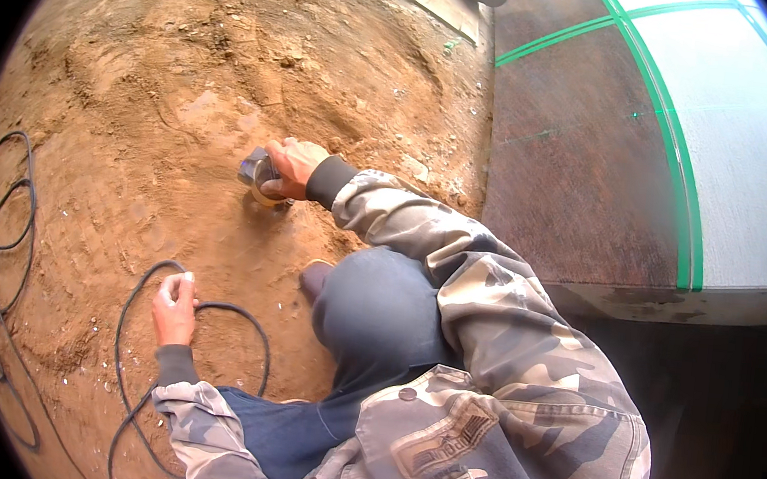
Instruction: The person uses a laser level to measure and adjust the floor surface. They walk around the room, place the device on the ground, and make adjustments while sitting. The person also picks up a long metal bar at the end.
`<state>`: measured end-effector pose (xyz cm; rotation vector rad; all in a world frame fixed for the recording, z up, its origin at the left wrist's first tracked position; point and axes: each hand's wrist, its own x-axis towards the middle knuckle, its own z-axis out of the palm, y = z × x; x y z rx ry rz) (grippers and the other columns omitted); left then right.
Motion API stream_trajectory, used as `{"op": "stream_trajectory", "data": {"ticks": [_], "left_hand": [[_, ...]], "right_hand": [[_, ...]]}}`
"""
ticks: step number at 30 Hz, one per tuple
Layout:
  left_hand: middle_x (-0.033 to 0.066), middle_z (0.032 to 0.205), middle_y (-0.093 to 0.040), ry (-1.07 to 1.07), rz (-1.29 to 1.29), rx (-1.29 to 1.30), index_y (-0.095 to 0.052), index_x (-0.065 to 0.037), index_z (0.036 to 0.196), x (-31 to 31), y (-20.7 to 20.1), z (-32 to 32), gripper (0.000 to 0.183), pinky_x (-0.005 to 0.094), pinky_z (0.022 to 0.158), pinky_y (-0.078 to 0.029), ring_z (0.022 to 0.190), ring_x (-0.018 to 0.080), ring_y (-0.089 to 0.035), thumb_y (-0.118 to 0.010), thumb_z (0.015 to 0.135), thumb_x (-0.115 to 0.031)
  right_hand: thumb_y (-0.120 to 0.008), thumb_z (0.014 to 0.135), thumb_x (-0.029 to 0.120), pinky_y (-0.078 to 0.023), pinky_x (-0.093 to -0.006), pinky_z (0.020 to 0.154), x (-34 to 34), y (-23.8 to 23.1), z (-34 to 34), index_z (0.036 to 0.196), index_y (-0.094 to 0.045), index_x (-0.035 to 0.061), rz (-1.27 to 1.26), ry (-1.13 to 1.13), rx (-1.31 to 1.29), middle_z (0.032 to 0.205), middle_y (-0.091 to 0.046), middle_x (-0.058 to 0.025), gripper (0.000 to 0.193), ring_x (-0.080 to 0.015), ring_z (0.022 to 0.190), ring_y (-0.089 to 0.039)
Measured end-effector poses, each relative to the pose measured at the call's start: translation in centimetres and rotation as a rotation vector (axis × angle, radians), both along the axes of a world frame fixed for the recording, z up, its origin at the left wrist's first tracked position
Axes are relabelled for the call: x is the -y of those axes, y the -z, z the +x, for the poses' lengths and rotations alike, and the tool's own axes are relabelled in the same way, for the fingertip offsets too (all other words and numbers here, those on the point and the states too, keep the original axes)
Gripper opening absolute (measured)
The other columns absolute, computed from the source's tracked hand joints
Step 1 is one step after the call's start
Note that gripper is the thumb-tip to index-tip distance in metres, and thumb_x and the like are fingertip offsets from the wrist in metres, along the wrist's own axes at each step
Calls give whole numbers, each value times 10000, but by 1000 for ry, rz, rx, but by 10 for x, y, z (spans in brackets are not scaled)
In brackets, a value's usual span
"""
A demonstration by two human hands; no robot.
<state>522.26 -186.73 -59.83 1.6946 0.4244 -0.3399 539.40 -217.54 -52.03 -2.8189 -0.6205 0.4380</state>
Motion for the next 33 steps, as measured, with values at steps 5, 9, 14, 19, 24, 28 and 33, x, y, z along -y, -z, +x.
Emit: {"op": "stream_trajectory", "data": {"ticks": [5, 9, 14, 19, 24, 28, 33], "left_hand": [[38, 807, -647, 5, -28, -17, -660, 15, 1030, 1, 7, 0, 337, 252, 612, -473, 664, 90, -572, -634, 978, -316], [37, 809, -647, 46, 7, -32, -659, 16, 1035, 5, 7, 0, 347, 254, 614, -474, 669, 91, -569, -633, 978, -326], [37, 815, -654, 36, 2, -35, -668, 15, 1030, 2, 9, -2, 349, 269, 650, -494, 718, 105, -584, -645, 968, -327], [96, 870, -711, 15, 57, 3, -686, 22, 1012, 5, 13, -2, 378, 326, 757, -508, 810, 159, -637, -659, 942, -349], [180, 890, -726, -18, 175, -48, -698, -1, 1024, 3, -15, -2, 409, 373, 781, -515, 853, 257, -694, -672, 907, -393], [184, 897, -729, -37, 204, -32, -702, -9, 1022, -1, -21, -3, 416, 383, 765, -519, 848, 286, -701, -679, 895, -404], [173, 881, -726, -70, 257, -5, -701, -21, 1015, -5, -34, -9, 394, 385, 740, -520, 820, 281, -700, -677, 899, -397]], "right_hand": [[-723, 816, 487, -548, -495, 806, -9, -4, -5, 1138, -545, -28, -29, 138, -12, 974, -675, -282, 634, -447, 934, -671], [-702, 830, 526, -544, -499, 817, -1, 5, -9, 1147, -545, -23, -6, 184, 25, 978, -677, -280, 653, -445, 939, -671], [-641, 879, 578, -537, -492, 831, -6, 6, -2, 1141, -579, -2, -54, 218, 3, 1008, -687, -260, 639, -432, 957, -674], [-538, 960, 580, -526, -458, 888, 41, 4, 21, 1136, -675, 6, 188, 417, 55, 1052, -700, -255, 616, -397, 1022, -676], [-596, 972, 381, -537, -400, 900, 60, 1, 27, 1197, -664, 26, 261, 342, 53, 1103, -705, -227, 426, -320, 1022, -696], [-696, 909, 336, -531, -402, 958, 54, 8, 25, 1293, -580, -23, 273, 273, -191, 1238, -650, -243, 538, -327, 1134, -656], [-708, 899, 324, -537, -401, 948, 48, 24, 28, 1294, -568, -44, 341, 273, -263, 1191, -666, -252, 557, -329, 1122, -663]]}}
